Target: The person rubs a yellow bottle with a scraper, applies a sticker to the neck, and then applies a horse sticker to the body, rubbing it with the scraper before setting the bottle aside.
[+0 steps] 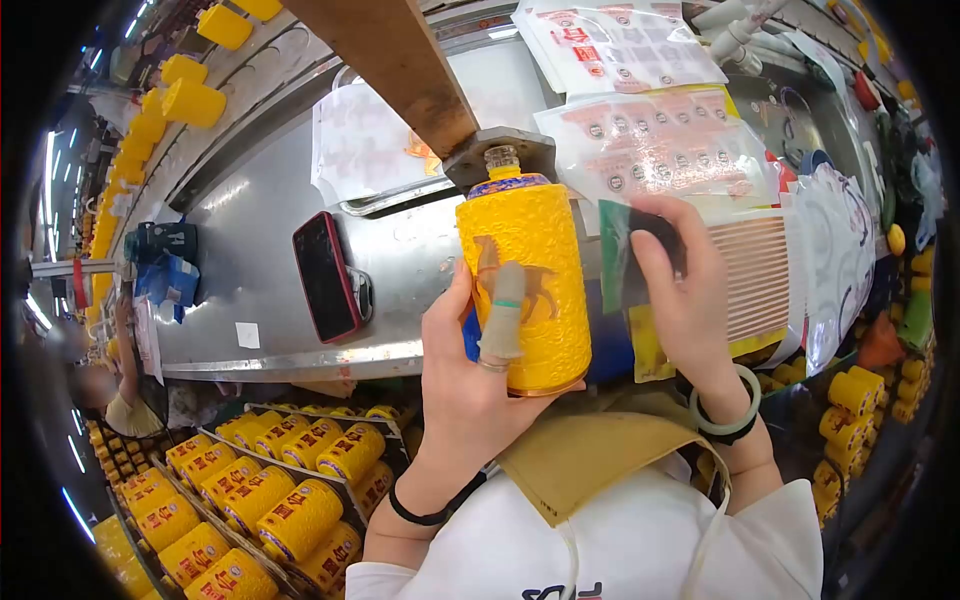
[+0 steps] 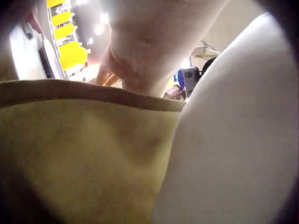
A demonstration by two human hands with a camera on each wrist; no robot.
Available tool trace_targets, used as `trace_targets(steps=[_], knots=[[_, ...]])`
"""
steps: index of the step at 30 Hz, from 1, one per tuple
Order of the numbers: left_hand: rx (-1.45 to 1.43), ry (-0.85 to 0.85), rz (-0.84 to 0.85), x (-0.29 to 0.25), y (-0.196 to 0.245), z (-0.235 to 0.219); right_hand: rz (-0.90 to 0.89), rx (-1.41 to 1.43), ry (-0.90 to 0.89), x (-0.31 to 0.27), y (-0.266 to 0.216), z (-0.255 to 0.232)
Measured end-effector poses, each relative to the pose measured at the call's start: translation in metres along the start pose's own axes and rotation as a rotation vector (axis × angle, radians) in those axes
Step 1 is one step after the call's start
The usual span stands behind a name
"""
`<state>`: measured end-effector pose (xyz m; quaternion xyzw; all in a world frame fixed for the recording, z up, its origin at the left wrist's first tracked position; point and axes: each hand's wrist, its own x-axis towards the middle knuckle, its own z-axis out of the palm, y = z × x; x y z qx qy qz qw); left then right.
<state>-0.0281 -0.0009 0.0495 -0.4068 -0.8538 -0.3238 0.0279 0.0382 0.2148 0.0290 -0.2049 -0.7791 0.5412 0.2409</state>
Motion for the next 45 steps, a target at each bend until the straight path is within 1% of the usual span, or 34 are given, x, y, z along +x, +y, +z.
trace_targets(steps=[1, 3, 4, 5, 7, 8, 10, 11, 14, 15, 16, 17, 18, 19, 20, 21, 23, 25, 26, 28, 30, 32, 34, 38, 40, 45], knots=[[0.014, -0.017, 0.016, 0.001, 0.001, 0.000, 0.002, 0.002, 0.001, 0.000, -0.004, -0.002], [0.044, -0.036, -0.006, 0.003, 0.006, 0.001, 0.157, 0.113, -0.023, -0.002, -0.014, -0.006], [0.073, -0.051, -0.029, 0.004, 0.009, 0.001, 0.184, 0.141, -0.043, -0.004, -0.015, -0.005], [0.074, -0.051, -0.029, 0.005, 0.012, -0.001, 0.184, 0.142, -0.043, -0.005, -0.015, -0.002], [0.113, -0.133, -0.063, 0.008, 0.019, -0.005, 0.150, 0.245, -0.049, -0.007, -0.013, 0.004], [0.115, -0.131, -0.068, 0.008, 0.020, -0.003, 0.172, 0.215, -0.070, -0.007, -0.016, 0.003], [0.227, -0.152, -0.038, 0.007, 0.024, -0.001, 0.166, 0.202, -0.081, -0.007, -0.016, 0.003], [0.228, -0.148, -0.042, 0.007, 0.023, 0.000, 0.161, 0.187, -0.087, -0.007, -0.016, 0.003], [0.218, -0.098, -0.024, 0.001, 0.016, 0.006, 0.142, 0.200, -0.059, -0.004, -0.025, 0.003], [0.148, -0.031, -0.017, -0.002, 0.012, 0.008, 0.140, 0.199, -0.065, -0.003, -0.027, 0.004], [0.079, 0.035, -0.011, -0.006, 0.007, 0.011, 0.073, 0.164, -0.056, -0.003, -0.029, 0.005], [0.080, 0.039, -0.018, -0.010, 0.003, 0.015, 0.005, 0.129, -0.047, -0.002, -0.031, 0.007], [-0.059, 0.094, -0.056, -0.014, -0.002, 0.019, 0.003, 0.129, -0.056, -0.004, -0.035, 0.009], [-0.199, 0.150, -0.094, -0.017, -0.006, 0.023, -0.001, 0.165, -0.101, -0.006, -0.040, 0.012], [-0.199, 0.157, -0.100, -0.020, -0.011, 0.025, -0.006, 0.199, -0.145, -0.009, -0.043, 0.014], [-0.243, 0.181, -0.086, -0.023, -0.015, 0.027, -0.017, 0.123, -0.184, -0.011, -0.039, 0.014], [-0.291, 0.210, -0.074, -0.025, -0.019, 0.028, 0.008, 0.066, -0.157, -0.010, -0.030, 0.017], [-0.341, 0.204, -0.070, -0.025, -0.021, 0.029, 0.039, 0.057, -0.074, -0.006, -0.016, 0.012], [-0.343, 0.212, -0.074, -0.024, -0.022, 0.027, 0.104, 0.019, -0.082, -0.004, -0.016, 0.006], [-0.235, 0.177, 0.016, -0.021, -0.022, 0.021, 0.102, 0.081, -0.065, -0.004, -0.018, 0.002], [-0.224, 0.157, 0.001, -0.019, -0.016, 0.015, 0.088, 0.081, -0.065, -0.007, -0.019, 0.001], [-0.212, 0.139, -0.008, -0.018, -0.013, 0.014, 0.132, 0.201, -0.088, -0.011, -0.019, 0.004], [-0.221, 0.125, -0.050, -0.019, -0.011, 0.014, 0.135, 0.207, -0.100, -0.013, -0.020, 0.008], [-0.200, 0.112, -0.039, -0.021, -0.015, 0.014, 0.142, 0.219, -0.115, -0.014, -0.015, 0.010], [-0.181, 0.063, -0.067, -0.018, -0.010, 0.009, 0.155, 0.214, -0.115, -0.014, -0.016, 0.010], [-0.084, 0.006, -0.066, -0.011, 0.000, 0.002, 0.150, 0.213, -0.105, -0.013, -0.017, 0.013]])
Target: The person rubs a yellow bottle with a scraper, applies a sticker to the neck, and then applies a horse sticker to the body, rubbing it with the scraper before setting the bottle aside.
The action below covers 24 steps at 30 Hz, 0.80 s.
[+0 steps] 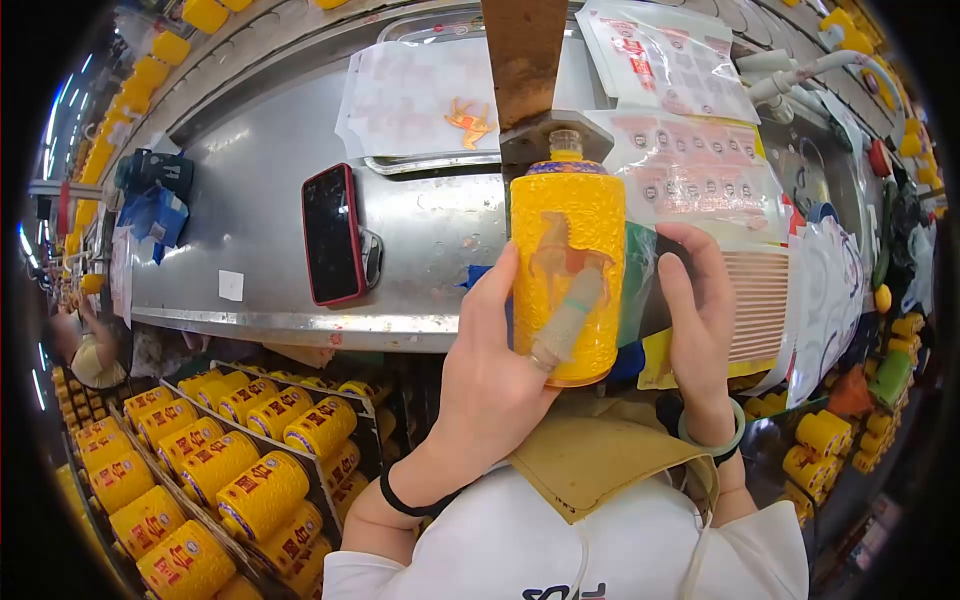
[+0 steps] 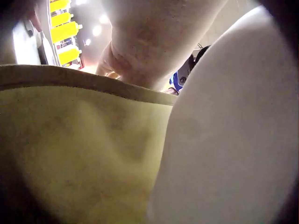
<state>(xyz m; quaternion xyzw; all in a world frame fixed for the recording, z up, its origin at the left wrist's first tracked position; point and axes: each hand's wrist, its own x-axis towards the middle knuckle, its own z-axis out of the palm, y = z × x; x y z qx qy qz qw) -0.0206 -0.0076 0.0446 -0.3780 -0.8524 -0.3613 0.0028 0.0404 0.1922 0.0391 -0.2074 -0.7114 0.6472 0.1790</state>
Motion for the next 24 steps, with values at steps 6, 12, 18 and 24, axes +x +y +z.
trace_targets(steps=[6, 12, 18, 24], knots=[[-0.064, 0.061, 0.015, -0.003, -0.006, 0.006, 0.012, 0.047, -0.023, -0.001, 0.002, -0.001], [-0.177, 0.142, 0.009, -0.012, -0.014, 0.015, 0.030, 0.038, -0.022, -0.002, 0.003, 0.000], [-0.204, 0.131, -0.018, -0.012, -0.015, 0.016, 0.036, 0.036, -0.027, -0.002, 0.004, 0.000], [-0.163, 0.048, -0.047, -0.002, -0.007, 0.007, 0.053, 0.038, -0.036, -0.002, 0.005, 0.001]])
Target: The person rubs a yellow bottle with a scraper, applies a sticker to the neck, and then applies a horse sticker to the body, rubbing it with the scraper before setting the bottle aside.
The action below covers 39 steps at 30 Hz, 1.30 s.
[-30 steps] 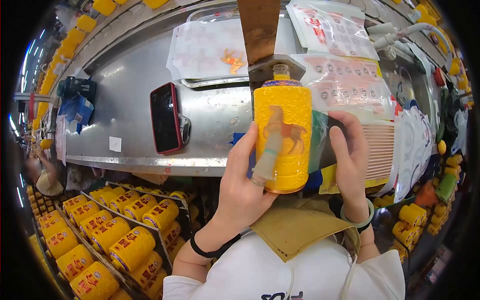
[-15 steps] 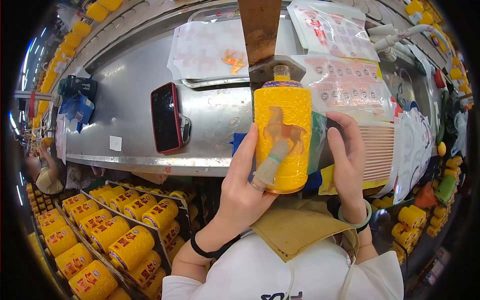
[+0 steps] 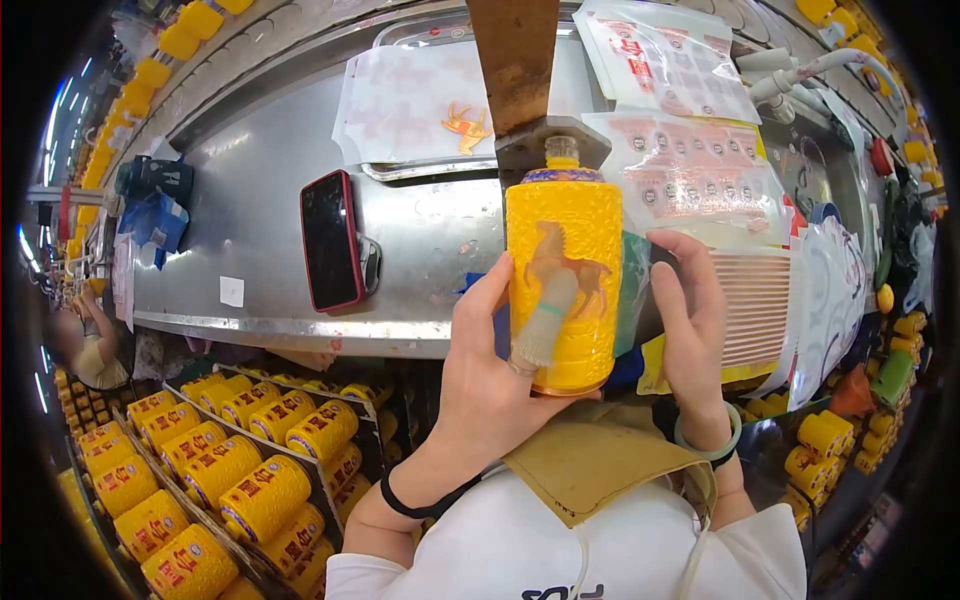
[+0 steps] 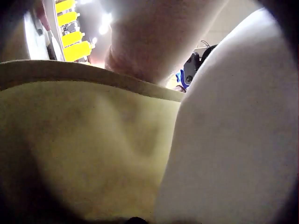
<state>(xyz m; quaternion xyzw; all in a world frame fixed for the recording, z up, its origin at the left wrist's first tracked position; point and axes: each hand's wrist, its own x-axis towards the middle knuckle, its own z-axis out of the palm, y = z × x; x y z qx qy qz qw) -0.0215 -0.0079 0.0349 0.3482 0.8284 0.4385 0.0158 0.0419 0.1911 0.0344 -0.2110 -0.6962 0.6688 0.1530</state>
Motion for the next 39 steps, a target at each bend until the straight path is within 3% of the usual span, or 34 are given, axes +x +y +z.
trace_targets(steps=[5, 13, 20, 23, 25, 26, 28, 32, 34, 36, 38, 39], knots=[[0.030, -0.077, -0.023, 0.013, 0.008, -0.008, 0.018, 0.010, -0.012, 0.001, 0.002, -0.002], [0.362, -0.213, 0.002, 0.014, 0.021, -0.011, 0.025, 0.063, -0.017, 0.002, 0.003, 0.001], [0.568, -0.221, 0.055, 0.014, 0.033, 0.000, -0.018, -0.008, 0.023, 0.011, -0.004, -0.009], [0.470, -0.168, -0.034, 0.009, 0.024, 0.004, -0.112, 0.001, 0.050, 0.011, -0.015, -0.005], [0.160, -0.002, -0.007, 0.004, 0.007, 0.006, -0.202, -0.002, -0.004, 0.007, -0.016, 0.000], [0.161, -0.003, -0.009, 0.003, 0.004, 0.008, -0.120, -0.071, -0.086, 0.002, -0.025, 0.000], [0.029, 0.061, -0.011, 0.000, -0.004, 0.009, -0.312, -0.291, -0.122, 0.007, -0.014, 0.003], [-0.026, 0.104, 0.009, -0.001, -0.011, 0.011, -0.501, -0.572, 0.058, 0.038, -0.034, -0.014], [-0.007, 0.103, 0.004, -0.002, -0.009, 0.008, -0.528, -0.468, 0.043, 0.043, -0.052, -0.010], [-0.001, 0.095, 0.004, -0.009, -0.009, 0.008, -0.605, -0.528, -0.175, 0.034, -0.062, -0.002], [-0.079, 0.082, -0.146, -0.018, -0.014, 0.014, -0.741, -0.660, -0.355, 0.037, -0.063, 0.008], [-0.218, 0.096, -0.189, -0.018, -0.012, 0.016, -0.740, -0.688, -0.336, 0.043, -0.065, 0.012]])
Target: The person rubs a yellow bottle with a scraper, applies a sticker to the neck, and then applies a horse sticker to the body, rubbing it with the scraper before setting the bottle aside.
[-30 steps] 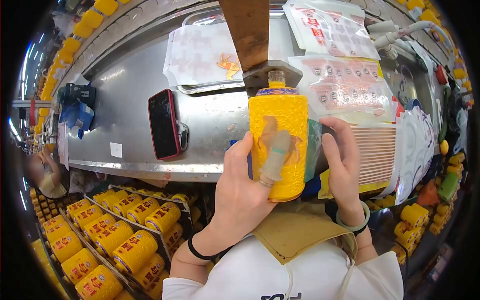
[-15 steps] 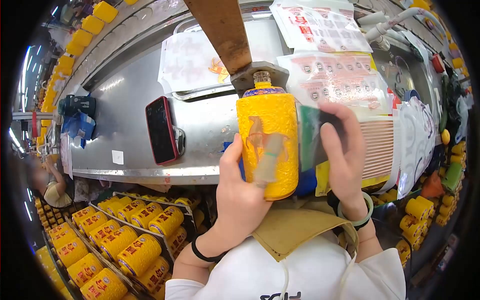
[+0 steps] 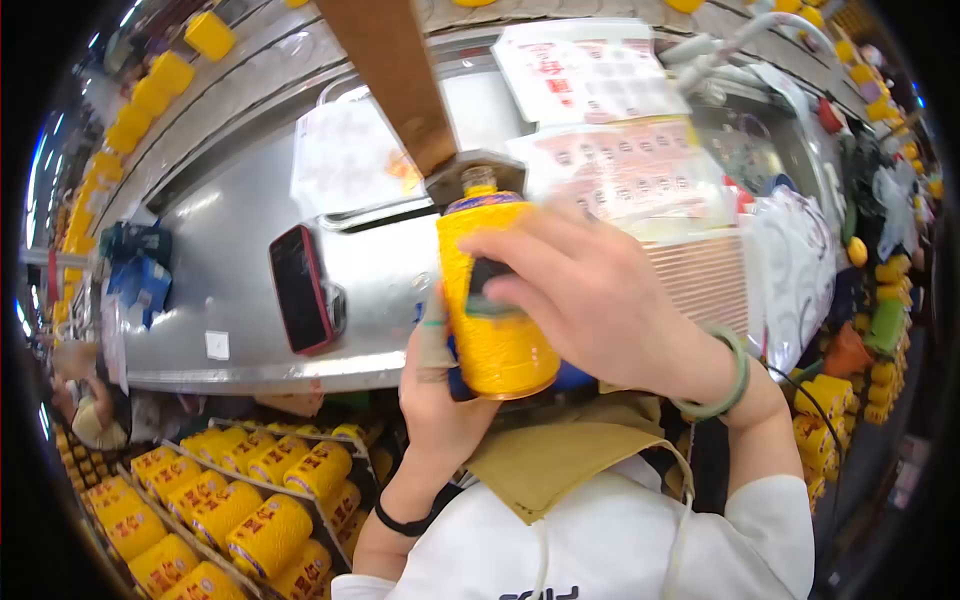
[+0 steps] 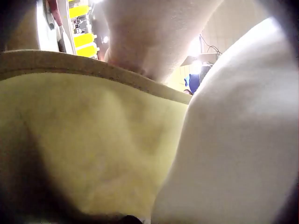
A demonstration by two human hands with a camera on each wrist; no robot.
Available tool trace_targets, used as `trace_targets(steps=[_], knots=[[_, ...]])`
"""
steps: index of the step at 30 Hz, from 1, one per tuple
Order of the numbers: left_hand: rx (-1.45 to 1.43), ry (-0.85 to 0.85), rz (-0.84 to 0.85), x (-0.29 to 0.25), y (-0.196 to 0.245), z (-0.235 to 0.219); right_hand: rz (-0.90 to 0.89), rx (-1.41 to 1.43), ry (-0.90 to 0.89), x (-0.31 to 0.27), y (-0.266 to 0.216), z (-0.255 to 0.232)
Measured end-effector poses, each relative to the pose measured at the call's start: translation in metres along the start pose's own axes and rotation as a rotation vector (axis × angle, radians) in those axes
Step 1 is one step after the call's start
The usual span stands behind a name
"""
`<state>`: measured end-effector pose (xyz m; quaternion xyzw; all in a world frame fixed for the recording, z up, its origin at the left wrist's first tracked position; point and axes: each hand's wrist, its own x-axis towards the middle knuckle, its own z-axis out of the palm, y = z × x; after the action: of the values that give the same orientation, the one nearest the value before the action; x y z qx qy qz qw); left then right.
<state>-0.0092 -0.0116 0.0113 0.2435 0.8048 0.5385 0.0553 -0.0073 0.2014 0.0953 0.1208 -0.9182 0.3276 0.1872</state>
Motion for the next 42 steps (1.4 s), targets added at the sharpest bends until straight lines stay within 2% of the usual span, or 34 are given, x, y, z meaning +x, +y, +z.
trace_targets(steps=[2, 4, 5, 6, 7, 9, 10, 11, 13, 14, 16, 17, 19, 20, 22, 24, 26, 28, 29, 31, 32, 38, 41, 42], knots=[[-0.009, 0.028, 0.069, 0.004, 0.007, 0.002, -0.003, -0.178, 0.139, 0.017, 0.008, -0.001], [-0.023, 0.042, 0.096, 0.004, 0.007, 0.001, -0.009, -0.195, 0.163, 0.019, 0.003, -0.008], [-0.035, -0.017, 0.068, 0.004, 0.006, -0.001, -0.021, -0.191, 0.181, 0.020, 0.001, -0.009], [-0.045, -0.074, 0.038, 0.004, 0.005, -0.001, -0.101, -0.066, 0.093, 0.013, -0.004, -0.002], [-0.051, -0.080, 0.043, 0.005, 0.005, -0.001, -0.097, -0.074, 0.096, 0.011, 0.000, 0.003], [0.000, -0.003, 0.101, 0.006, 0.005, 0.001, 0.007, -0.152, 0.099, 0.008, 0.006, 0.006], [-0.025, 0.003, 0.069, 0.005, 0.002, 0.002, 0.059, -0.108, 0.211, 0.012, 0.018, -0.006], [-0.029, 0.002, 0.077, 0.005, 0.002, 0.002, 0.062, -0.211, 0.355, 0.014, 0.030, -0.011], [-0.001, -0.012, 0.055, 0.006, 0.004, 0.001, 0.292, 0.128, 0.293, 0.002, 0.041, -0.024], [-0.002, -0.017, 0.029, 0.005, 0.003, 0.001, 0.290, 0.124, 0.294, -0.005, 0.044, -0.027], [0.025, -0.019, 0.039, 0.005, 0.000, 0.002, 0.498, 0.519, 0.156, -0.028, 0.048, -0.026], [0.055, -0.021, 0.043, 0.005, -0.001, 0.002, 0.410, 0.450, 0.128, -0.046, 0.063, -0.015], [0.018, -0.023, 0.016, 0.006, 0.000, 0.004, 0.513, 0.402, -0.012, -0.058, 0.057, -0.030], [-0.018, -0.028, -0.013, 0.005, 0.000, 0.004, 0.513, 0.403, -0.013, -0.059, 0.057, -0.039], [-0.008, -0.021, -0.032, 0.002, -0.008, 0.005, 0.710, 0.207, -0.220, -0.062, 0.062, -0.057], [0.002, -0.016, -0.048, 0.001, -0.009, 0.005, 0.553, -0.040, -0.118, -0.086, 0.089, -0.055], [0.036, -0.007, 0.001, 0.002, -0.004, 0.006, 0.658, -0.207, -0.064, -0.100, 0.124, -0.070], [0.037, -0.005, 0.010, 0.002, -0.006, 0.007, 0.656, -0.401, -0.100, -0.103, 0.144, -0.087], [0.038, -0.004, 0.019, 0.002, -0.006, 0.007, 0.656, -0.399, -0.101, -0.102, 0.155, -0.093], [0.086, -0.005, 0.056, 0.004, -0.004, 0.006, 0.747, -0.608, -0.139, -0.100, 0.180, -0.100], [0.132, -0.006, 0.094, 0.005, -0.004, 0.005, 0.708, -0.684, -0.157, -0.102, 0.195, -0.099], [0.127, 0.002, 0.092, 0.005, 0.001, 0.007, 0.670, -0.674, -0.184, -0.102, 0.227, -0.102], [0.116, -0.022, 0.039, 0.004, -0.005, 0.006, 0.674, -0.625, -0.216, -0.098, 0.232, -0.105], [0.184, -0.017, 0.096, 0.006, 0.003, 0.004, 0.674, -0.592, -0.219, -0.097, 0.233, -0.110]])
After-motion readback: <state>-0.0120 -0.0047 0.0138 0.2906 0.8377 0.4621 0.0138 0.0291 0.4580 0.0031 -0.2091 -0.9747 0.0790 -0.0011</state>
